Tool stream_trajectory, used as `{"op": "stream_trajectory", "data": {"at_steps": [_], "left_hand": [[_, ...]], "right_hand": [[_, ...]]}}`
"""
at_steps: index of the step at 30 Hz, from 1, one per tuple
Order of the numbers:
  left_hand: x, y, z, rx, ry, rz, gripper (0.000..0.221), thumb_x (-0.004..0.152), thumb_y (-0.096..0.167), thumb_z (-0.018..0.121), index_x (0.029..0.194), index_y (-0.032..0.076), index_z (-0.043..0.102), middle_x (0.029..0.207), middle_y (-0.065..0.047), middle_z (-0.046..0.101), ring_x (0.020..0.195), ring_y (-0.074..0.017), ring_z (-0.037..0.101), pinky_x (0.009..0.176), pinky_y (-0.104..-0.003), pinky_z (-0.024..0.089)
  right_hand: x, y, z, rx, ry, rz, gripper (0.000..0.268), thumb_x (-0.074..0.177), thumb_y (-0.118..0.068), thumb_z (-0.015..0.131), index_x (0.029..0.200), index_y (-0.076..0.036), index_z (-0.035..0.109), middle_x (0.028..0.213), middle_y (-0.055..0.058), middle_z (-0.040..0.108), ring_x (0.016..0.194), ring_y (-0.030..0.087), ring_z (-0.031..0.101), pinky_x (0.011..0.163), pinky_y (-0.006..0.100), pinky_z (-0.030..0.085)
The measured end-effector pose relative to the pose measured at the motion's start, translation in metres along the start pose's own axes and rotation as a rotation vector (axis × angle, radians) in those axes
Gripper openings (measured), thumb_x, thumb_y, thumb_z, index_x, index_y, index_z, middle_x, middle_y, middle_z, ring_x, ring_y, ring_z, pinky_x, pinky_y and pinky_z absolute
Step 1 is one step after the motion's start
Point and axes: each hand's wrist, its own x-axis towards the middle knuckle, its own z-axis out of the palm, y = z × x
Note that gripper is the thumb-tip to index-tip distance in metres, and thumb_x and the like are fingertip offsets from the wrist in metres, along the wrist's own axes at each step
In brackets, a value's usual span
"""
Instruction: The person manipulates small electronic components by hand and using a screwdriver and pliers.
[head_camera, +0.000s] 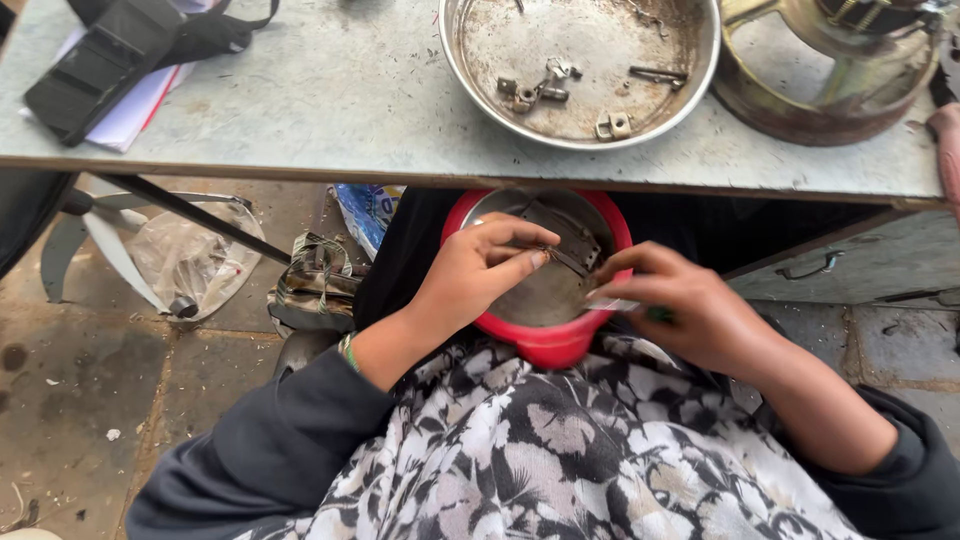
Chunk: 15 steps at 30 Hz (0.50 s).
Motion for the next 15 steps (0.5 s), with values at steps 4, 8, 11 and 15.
{"op": "stream_trajectory", "data": {"at_steps": [4,8,11,15], "left_hand": [[0.001,-0.007,-0.001,-0.222,0.027,-0.075,0.028,0.099,0.004,0.070,0.126,-0.002,0.069,0.116,-0.008,0.073,0.106,-0.0121,0.069,0.093,-0.024,0.056],[-0.001,-0.004,0.009,-0.286,0.026,-0.147,0.026,0.096,0.006,0.072,0.121,-0.002,0.070,0.112,-0.006,0.074,0.102,-0.0109,0.070,0.091,-0.023,0.058],[-0.006,-0.002,0.006,-0.329,0.033,-0.167,0.025,0.093,0.006,0.075,0.117,-0.001,0.075,0.106,-0.001,0.070,0.100,-0.0110,0.071,0.092,-0.023,0.059],[-0.008,0.001,0.007,0.017,0.065,-0.030,0.025,0.092,0.006,0.078,0.117,0.006,0.078,0.098,-0.002,0.073,0.093,-0.0097,0.066,0.083,-0.022,0.056]], "right_hand": [[0.027,0.002,0.004,0.063,0.200,0.037,0.029,0.079,-0.006,0.083,0.107,-0.008,0.072,0.104,0.008,0.069,0.093,0.021,0.071,0.078,0.032,0.057],[0.047,0.008,0.025,0.115,0.251,0.010,0.034,0.076,-0.011,0.087,0.102,0.001,0.068,0.099,0.011,0.069,0.091,0.022,0.068,0.077,0.032,0.054],[0.043,0.014,0.029,0.187,0.201,0.037,0.027,0.079,-0.010,0.085,0.100,0.000,0.069,0.098,0.009,0.070,0.090,0.019,0.071,0.078,0.030,0.056],[0.041,0.021,0.029,0.345,0.098,0.154,0.025,0.079,-0.010,0.084,0.099,0.000,0.072,0.097,0.007,0.073,0.088,0.015,0.071,0.077,0.028,0.055]]}}
